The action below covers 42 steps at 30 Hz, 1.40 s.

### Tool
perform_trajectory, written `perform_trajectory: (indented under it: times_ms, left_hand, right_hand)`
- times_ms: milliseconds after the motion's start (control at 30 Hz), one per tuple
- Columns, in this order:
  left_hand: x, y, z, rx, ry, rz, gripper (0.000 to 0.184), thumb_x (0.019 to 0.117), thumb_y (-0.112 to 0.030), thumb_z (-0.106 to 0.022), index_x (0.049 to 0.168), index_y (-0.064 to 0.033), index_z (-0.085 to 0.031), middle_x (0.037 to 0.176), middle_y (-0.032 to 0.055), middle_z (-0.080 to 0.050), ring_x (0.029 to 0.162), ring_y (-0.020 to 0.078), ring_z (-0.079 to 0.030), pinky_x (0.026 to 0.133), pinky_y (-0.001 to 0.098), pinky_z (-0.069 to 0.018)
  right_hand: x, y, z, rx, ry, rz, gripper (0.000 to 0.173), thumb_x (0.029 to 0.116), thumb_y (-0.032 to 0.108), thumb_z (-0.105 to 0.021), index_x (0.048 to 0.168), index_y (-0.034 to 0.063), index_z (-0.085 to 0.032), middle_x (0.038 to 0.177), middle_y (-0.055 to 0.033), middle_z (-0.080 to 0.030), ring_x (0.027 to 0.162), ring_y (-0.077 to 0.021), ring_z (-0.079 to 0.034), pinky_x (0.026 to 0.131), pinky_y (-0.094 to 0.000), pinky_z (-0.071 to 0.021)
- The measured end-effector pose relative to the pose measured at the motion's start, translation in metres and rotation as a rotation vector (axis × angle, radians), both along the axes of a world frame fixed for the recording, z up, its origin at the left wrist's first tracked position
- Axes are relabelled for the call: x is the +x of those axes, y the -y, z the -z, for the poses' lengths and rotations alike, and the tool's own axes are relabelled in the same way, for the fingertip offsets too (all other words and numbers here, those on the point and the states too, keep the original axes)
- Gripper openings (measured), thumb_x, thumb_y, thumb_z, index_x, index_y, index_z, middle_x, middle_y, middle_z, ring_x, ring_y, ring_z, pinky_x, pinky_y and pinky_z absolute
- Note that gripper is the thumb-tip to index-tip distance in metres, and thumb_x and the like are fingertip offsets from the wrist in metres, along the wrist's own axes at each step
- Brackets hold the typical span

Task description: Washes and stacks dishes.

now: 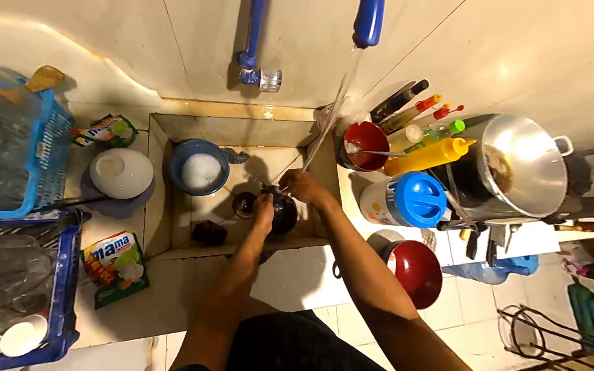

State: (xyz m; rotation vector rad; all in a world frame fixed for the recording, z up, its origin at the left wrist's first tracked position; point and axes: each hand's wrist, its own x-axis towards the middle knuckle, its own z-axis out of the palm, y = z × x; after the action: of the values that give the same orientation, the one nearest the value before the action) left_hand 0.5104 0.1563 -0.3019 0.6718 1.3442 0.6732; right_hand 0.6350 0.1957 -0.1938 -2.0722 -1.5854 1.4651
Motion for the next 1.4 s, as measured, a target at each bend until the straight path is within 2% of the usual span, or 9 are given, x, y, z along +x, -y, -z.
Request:
perform_trajectory:
  times_ms: [67,233,433,633,800,933,1067,1200,1400]
  left_hand:
    - [0.009,-0.004,-0.009,0.136,-0.029,0.095,0.033,0.1078,-0.022,-0.052,0.128,0.0024,-0.062,0.127,0.0222,-0.063,0.117,0.0319,-0.059,0.1,0.051,-0.0476]
    - [0.012,-0.009,-0.04,0.533,-0.404,0.708,0.035,0.1033,-0.013,-0.056,0.137,-0.0048,-0.062,0.138,0.0178,-0.062,0.13,0.0331,-0.058,0.111,0.0528,-0.0444]
    - [0.007,-0.005,-0.042,0.687,-0.623,0.884,0.029,0.1047,-0.014,-0.052,0.127,-0.0108,-0.07,0.134,0.0152,-0.064,0.133,0.0354,-0.052,0.118,0.0538,-0.0331]
    - [-0.034,-0.001,-0.04,0.347,-0.374,0.518,0.031,0.1071,-0.017,-0.052,0.131,-0.0001,-0.063,0.13,0.023,-0.064,0.123,0.0369,-0.061,0.107,0.0562,-0.046]
    - [-0.094,0.01,-0.029,0.156,-0.253,0.099,0.037,0.1099,-0.019,-0.046,0.14,0.0002,-0.055,0.136,0.0257,-0.058,0.126,0.0372,-0.057,0.106,0.0561,-0.0453]
    - [-0.135,0.025,-0.036,0.224,-0.349,0.051,0.033,0.1101,-0.016,-0.045,0.132,0.0044,-0.058,0.125,0.0257,-0.063,0.118,0.0338,-0.062,0.103,0.0523,-0.0475]
    - [-0.161,0.037,-0.044,0.27,-0.402,0.027,0.031,0.1088,-0.012,-0.044,0.126,0.0082,-0.059,0.116,0.026,-0.064,0.109,0.0328,-0.063,0.098,0.0509,-0.0493]
    - [-0.175,0.049,-0.056,0.225,-0.368,-0.051,0.032,0.1088,-0.013,-0.046,0.131,0.0064,-0.058,0.123,0.0245,-0.064,0.114,0.0284,-0.063,0.101,0.0455,-0.0497]
    - [-0.185,0.054,-0.057,0.253,-0.351,-0.073,0.032,0.1091,-0.014,-0.045,0.129,0.0066,-0.06,0.122,0.0226,-0.065,0.114,0.0243,-0.063,0.1,0.0417,-0.0503]
  right_hand:
    - [0.004,-0.008,-0.015,-0.044,-0.075,-0.019,0.029,0.1089,0.012,-0.043,0.123,-0.0025,-0.064,0.112,-0.0186,-0.07,0.098,-0.0259,-0.07,0.088,-0.0458,-0.0561]
    - [0.012,-0.006,-0.054,-0.088,-0.055,-0.042,0.031,0.1103,0.015,-0.04,0.124,-0.0021,-0.063,0.108,-0.0173,-0.069,0.09,-0.0221,-0.067,0.083,-0.0416,-0.0557]
    - [0.0,0.004,-0.079,-0.054,-0.006,-0.058,0.03,0.1099,0.011,-0.038,0.122,-0.0005,-0.064,0.098,-0.014,-0.067,0.076,-0.0166,-0.06,0.072,-0.0364,-0.0518]
    - [0.006,0.0,-0.058,-0.082,-0.093,-0.031,0.032,0.1111,0.017,-0.042,0.127,-0.0004,-0.063,0.117,-0.0162,-0.07,0.105,-0.0235,-0.068,0.091,-0.0454,-0.0549]
    - [0.009,0.017,-0.008,-0.065,-0.022,0.033,0.029,0.1088,0.019,-0.05,0.129,-0.0003,-0.061,0.117,-0.0217,-0.067,0.101,-0.0309,-0.066,0.089,-0.0507,-0.0528]
    - [0.02,0.042,0.084,-0.292,0.255,0.012,0.076,0.0956,0.036,-0.072,0.153,-0.0001,-0.037,0.138,-0.0309,-0.057,0.126,-0.0452,-0.058,0.104,-0.0605,-0.0463]
    - [0.025,0.067,0.143,-0.336,0.226,0.088,0.067,0.0958,0.025,-0.069,0.148,-0.0078,-0.042,0.142,-0.0301,-0.054,0.133,-0.0414,-0.054,0.112,-0.056,-0.0429]
    - [0.018,0.076,0.139,-0.364,-0.006,0.26,0.046,0.1013,0.014,-0.059,0.14,-0.009,-0.05,0.134,-0.0289,-0.058,0.124,-0.0377,-0.059,0.105,-0.0534,-0.0482]
    - [0.005,0.068,0.118,-0.452,-0.223,0.51,0.054,0.1105,0.04,-0.037,0.146,0.0008,-0.045,0.136,-0.0238,-0.057,0.112,-0.0332,-0.061,0.092,-0.05,-0.0524]
